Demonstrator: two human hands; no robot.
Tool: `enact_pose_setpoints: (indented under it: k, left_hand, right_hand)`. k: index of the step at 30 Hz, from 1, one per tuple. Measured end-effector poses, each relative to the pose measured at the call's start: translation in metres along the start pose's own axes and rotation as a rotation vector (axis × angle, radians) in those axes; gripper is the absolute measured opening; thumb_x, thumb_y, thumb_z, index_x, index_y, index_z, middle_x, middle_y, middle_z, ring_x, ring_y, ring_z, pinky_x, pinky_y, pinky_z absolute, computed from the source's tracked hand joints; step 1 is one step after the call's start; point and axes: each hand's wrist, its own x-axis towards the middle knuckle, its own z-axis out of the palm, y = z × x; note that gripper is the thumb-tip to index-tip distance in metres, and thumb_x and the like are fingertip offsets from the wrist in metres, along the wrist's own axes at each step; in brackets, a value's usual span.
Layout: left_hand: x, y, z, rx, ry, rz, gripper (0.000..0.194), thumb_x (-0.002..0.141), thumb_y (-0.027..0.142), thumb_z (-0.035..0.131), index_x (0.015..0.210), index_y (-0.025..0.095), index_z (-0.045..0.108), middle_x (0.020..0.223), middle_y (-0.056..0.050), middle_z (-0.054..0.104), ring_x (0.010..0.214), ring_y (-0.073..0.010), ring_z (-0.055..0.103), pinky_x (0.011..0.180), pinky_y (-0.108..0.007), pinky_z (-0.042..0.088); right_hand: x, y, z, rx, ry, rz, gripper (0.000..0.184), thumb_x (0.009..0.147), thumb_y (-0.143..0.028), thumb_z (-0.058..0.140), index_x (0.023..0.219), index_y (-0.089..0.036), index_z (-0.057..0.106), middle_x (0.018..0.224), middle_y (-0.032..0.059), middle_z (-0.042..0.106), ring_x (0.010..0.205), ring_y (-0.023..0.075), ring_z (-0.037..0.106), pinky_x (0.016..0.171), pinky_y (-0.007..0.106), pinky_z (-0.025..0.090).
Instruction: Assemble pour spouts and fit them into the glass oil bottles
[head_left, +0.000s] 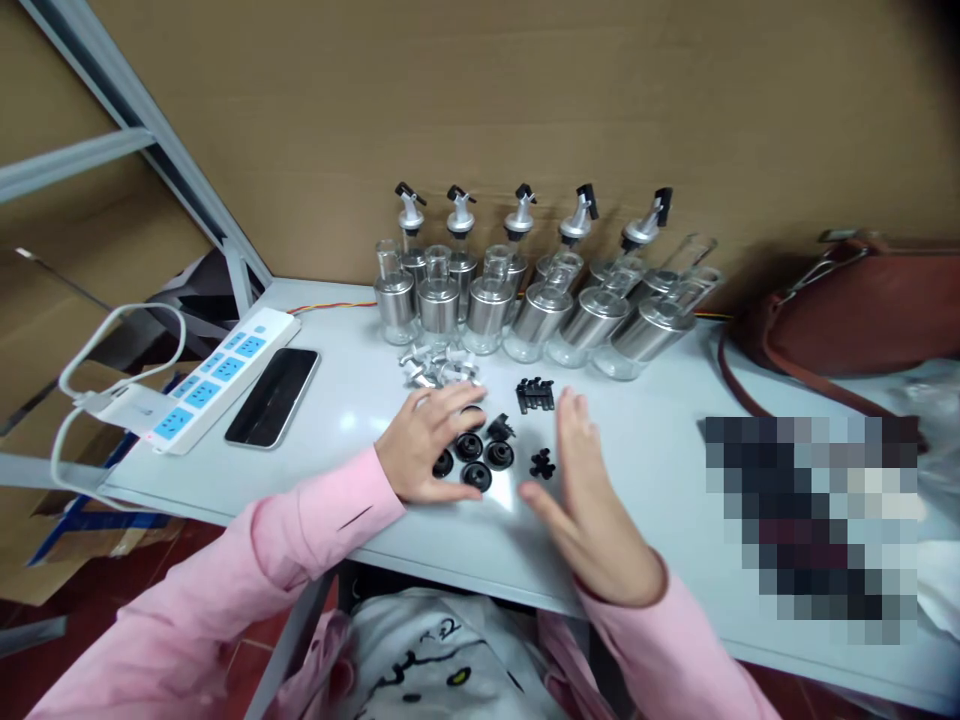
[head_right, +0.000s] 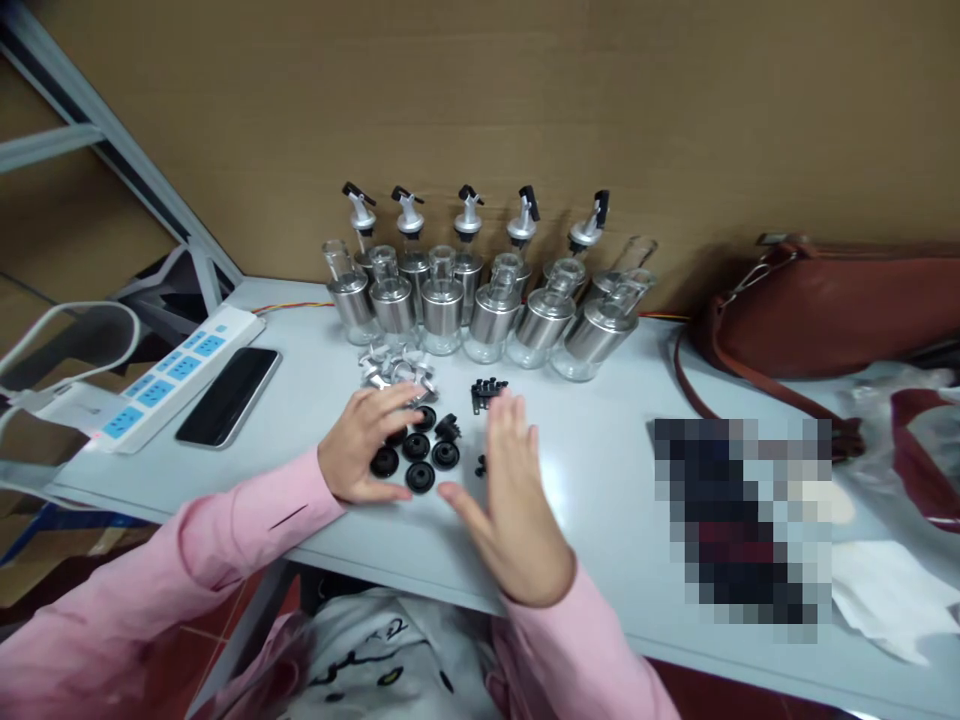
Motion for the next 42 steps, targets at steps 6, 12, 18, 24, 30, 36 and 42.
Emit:
enact_pose_setpoints:
  k: [6, 12, 18, 24, 30, 36, 42]
  left_hand:
    - [-0.001, -0.027, 0.002, -0.259, 0.274, -0.589, 0.063, 0.086, 0.061, 0.022, 0.135, 0.021, 0.024, 0.148, -0.011, 0.013, 0.138, -0.0237, 0.006, 0.111, -0.047, 0.008]
    - [0.003, -0.031, 0.005, -0.347, 0.114, -0.589, 0.069, 0.085, 0.064, 0.021, 0.138, 0.019, 0.018, 0.149, -0.009, 0.009, 0.138, -0.0220, 0.000, 0.113, -0.045, 0.003]
    - [0.003, -0.029, 0.005, -0.352, 0.003, -0.503, 0.067, 0.085, 0.063, 0.020, 0.138, 0.021, 0.021, 0.148, -0.007, 0.015, 0.138, -0.0217, 0.002, 0.113, -0.045, 0.005]
    - [0.002, -0.028, 0.002, -0.417, 0.149, -0.548, 0.065, 0.086, 0.062, 0.017, 0.137, 0.023, 0.022, 0.149, -0.005, 0.010, 0.138, -0.0213, 0.001, 0.113, -0.044, 0.002]
    - [0.001, -0.026, -0.002, -0.487, 0.266, -0.558, 0.070, 0.084, 0.065, 0.017, 0.136, 0.020, 0.025, 0.149, -0.007, 0.009, 0.138, -0.0227, 0.002, 0.114, -0.044, 0.002]
    - [0.000, -0.031, 0.000, -0.522, 0.346, -0.584, 0.065, 0.086, 0.063, 0.019, 0.136, 0.024, 0.024, 0.150, -0.004, 0.007, 0.138, -0.0210, 0.002, 0.114, -0.043, 0.003]
    - [0.001, -0.027, -0.004, -0.471, 0.332, -0.529, 0.067, 0.085, 0.064, 0.020, 0.137, 0.021, 0.022, 0.150, -0.007, 0.006, 0.138, -0.0218, 0.000, 0.113, -0.043, 0.002]
  right_hand:
    - [0.009, 0.063, -0.025, 0.161, -0.243, 0.145, 0.073, 0.089, -0.051, 0.023, 0.140, -0.019, -0.017, 0.149, 0.0073, -0.012, 0.136, 0.0244, -0.004, 0.110, 0.048, 0.010]
    - [0.037, 0.052, -0.020, 0.165, -0.402, 0.075, 0.076, 0.087, -0.057, 0.018, 0.142, -0.014, -0.011, 0.149, 0.0112, -0.008, 0.135, 0.0244, -0.006, 0.110, 0.046, 0.006]
    - [0.044, 0.038, -0.017, 0.162, -0.319, 0.051, 0.069, 0.089, -0.053, 0.022, 0.143, -0.015, 0.004, 0.150, 0.0129, 0.006, 0.137, 0.0257, 0.001, 0.110, 0.050, 0.010]
    - [0.051, 0.048, -0.044, 0.055, -0.336, -0.171, 0.036, 0.089, -0.027, 0.032, 0.113, -0.022, 0.059, 0.116, 0.0108, 0.055, 0.113, 0.0230, 0.049, 0.097, 0.044, 0.040]
    - [0.069, 0.041, -0.049, 0.025, -0.554, -0.167, 0.026, 0.080, -0.027, 0.052, 0.100, -0.018, 0.065, 0.098, 0.0097, 0.066, 0.089, 0.0234, 0.060, 0.082, 0.040, 0.047]
    - [0.081, 0.034, -0.039, 0.266, -0.390, -0.091, 0.018, 0.072, -0.031, 0.061, 0.082, -0.017, 0.061, 0.086, 0.0070, 0.066, 0.078, 0.0193, 0.062, 0.077, 0.035, 0.050]
    - [0.080, 0.023, -0.017, 0.164, -0.272, -0.215, 0.028, 0.080, -0.022, 0.052, 0.107, -0.017, 0.058, 0.095, 0.0094, 0.063, 0.086, 0.0209, 0.058, 0.081, 0.040, 0.048]
